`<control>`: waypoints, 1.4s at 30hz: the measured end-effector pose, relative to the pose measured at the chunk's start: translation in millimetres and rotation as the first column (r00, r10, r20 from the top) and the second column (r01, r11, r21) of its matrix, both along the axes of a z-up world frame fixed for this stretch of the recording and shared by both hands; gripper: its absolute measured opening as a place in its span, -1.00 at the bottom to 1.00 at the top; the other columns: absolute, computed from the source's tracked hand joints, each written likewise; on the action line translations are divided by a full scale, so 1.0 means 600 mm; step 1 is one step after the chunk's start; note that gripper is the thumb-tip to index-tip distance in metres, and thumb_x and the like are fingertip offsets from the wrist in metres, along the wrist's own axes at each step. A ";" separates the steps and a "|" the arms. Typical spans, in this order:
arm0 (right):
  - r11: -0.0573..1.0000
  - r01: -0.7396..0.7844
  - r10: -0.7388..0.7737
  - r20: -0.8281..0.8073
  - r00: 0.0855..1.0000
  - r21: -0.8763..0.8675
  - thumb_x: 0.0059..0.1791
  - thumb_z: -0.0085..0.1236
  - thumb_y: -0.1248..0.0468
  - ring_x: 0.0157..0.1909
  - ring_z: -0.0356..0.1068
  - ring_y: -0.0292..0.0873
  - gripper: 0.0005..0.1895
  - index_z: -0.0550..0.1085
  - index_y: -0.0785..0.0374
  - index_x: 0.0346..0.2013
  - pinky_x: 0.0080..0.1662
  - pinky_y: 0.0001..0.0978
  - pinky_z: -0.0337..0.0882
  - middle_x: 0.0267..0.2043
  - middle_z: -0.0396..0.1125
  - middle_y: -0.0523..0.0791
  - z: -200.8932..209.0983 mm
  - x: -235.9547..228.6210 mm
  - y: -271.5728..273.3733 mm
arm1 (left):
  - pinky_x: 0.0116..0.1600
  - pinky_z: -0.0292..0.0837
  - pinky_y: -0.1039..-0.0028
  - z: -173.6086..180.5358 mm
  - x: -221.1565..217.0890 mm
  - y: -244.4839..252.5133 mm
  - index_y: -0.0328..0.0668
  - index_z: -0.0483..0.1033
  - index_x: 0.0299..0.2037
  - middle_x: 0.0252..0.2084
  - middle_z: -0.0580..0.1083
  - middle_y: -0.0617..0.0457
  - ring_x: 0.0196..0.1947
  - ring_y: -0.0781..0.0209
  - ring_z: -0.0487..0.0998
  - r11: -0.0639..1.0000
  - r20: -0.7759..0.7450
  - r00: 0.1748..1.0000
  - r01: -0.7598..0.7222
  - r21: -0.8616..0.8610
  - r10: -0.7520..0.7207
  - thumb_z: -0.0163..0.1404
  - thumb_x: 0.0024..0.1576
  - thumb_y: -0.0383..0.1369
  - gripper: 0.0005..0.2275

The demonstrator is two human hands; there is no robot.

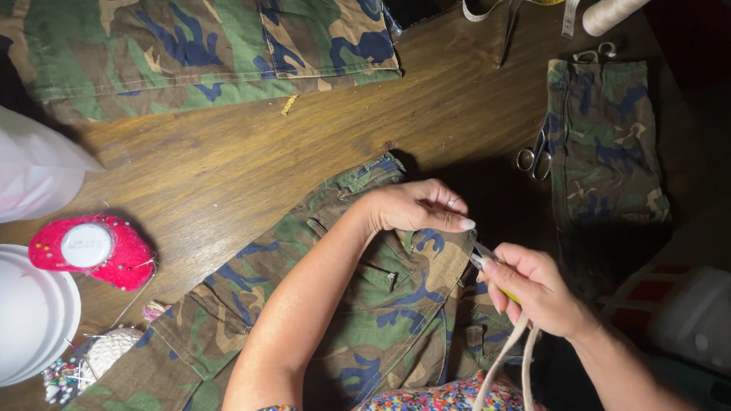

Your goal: The person uses a seam ripper to cut the stitching on the waistband of a pair of camouflage pants. They then use scissors to cut the fabric of the pants, removing a section of the waistband.

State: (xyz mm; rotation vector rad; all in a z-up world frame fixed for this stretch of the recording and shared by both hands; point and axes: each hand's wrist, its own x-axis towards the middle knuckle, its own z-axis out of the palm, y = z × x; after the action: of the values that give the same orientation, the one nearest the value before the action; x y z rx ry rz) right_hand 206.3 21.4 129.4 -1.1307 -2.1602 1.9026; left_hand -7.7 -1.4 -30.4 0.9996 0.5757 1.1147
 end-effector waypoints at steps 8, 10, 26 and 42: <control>0.997 0.078 -0.077 -0.052 0.996 0.005 0.09 0.06 0.22 -0.94 0.22 -0.23 -0.52 0.43 0.39 -0.70 -0.85 -0.52 0.22 -0.92 0.22 -0.01 -0.001 -0.022 -0.008 | -0.04 0.44 0.57 -0.019 -0.003 0.011 -0.09 0.69 -0.06 -0.37 0.59 0.17 -0.30 0.49 0.45 0.999 -0.069 0.997 -0.022 0.036 0.024 0.16 0.24 -0.21 -0.80; 0.997 0.078 -0.077 -0.050 0.996 0.012 0.08 0.06 0.21 -0.93 0.22 -0.23 -0.51 0.43 0.39 -0.71 -0.85 -0.53 0.22 -0.93 0.22 -0.01 0.003 -0.022 -0.009 | -0.02 0.45 0.53 -0.024 -0.008 0.011 -0.09 0.68 -0.04 -0.36 0.60 0.14 -0.29 0.46 0.44 0.998 -0.123 0.992 -0.019 0.059 0.026 0.14 0.25 -0.20 -0.78; 0.993 0.120 -0.121 -0.047 0.992 -0.019 0.09 0.05 0.26 -0.93 0.22 -0.23 -0.60 0.43 0.40 -0.62 -0.87 -0.49 0.22 -0.85 0.27 0.03 -0.025 0.014 0.017 | -0.11 0.52 0.53 0.034 -0.024 -0.020 -0.17 0.66 0.01 -0.27 0.66 0.02 -0.28 0.47 0.50 0.992 -0.155 0.988 0.046 0.119 -0.027 0.39 -0.01 -0.25 -0.61; 0.994 0.107 -0.108 -0.055 0.993 -0.024 0.07 0.08 0.25 -0.94 0.17 -0.24 -0.55 0.43 0.41 -0.68 -0.86 -0.51 0.17 -0.89 0.22 0.00 -0.014 -0.008 0.023 | -0.06 0.51 0.55 0.042 -0.014 -0.026 -0.19 0.66 0.02 -0.26 0.65 0.04 -0.26 0.44 0.54 0.996 -0.032 0.999 -0.006 0.093 0.009 0.33 0.08 -0.32 -0.69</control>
State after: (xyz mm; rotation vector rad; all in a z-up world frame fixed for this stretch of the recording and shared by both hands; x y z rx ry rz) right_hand 201.4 35.4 120.9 -1.1569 -2.0124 1.8923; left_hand -15.9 -16.7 -5.4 1.0981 0.5583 1.1416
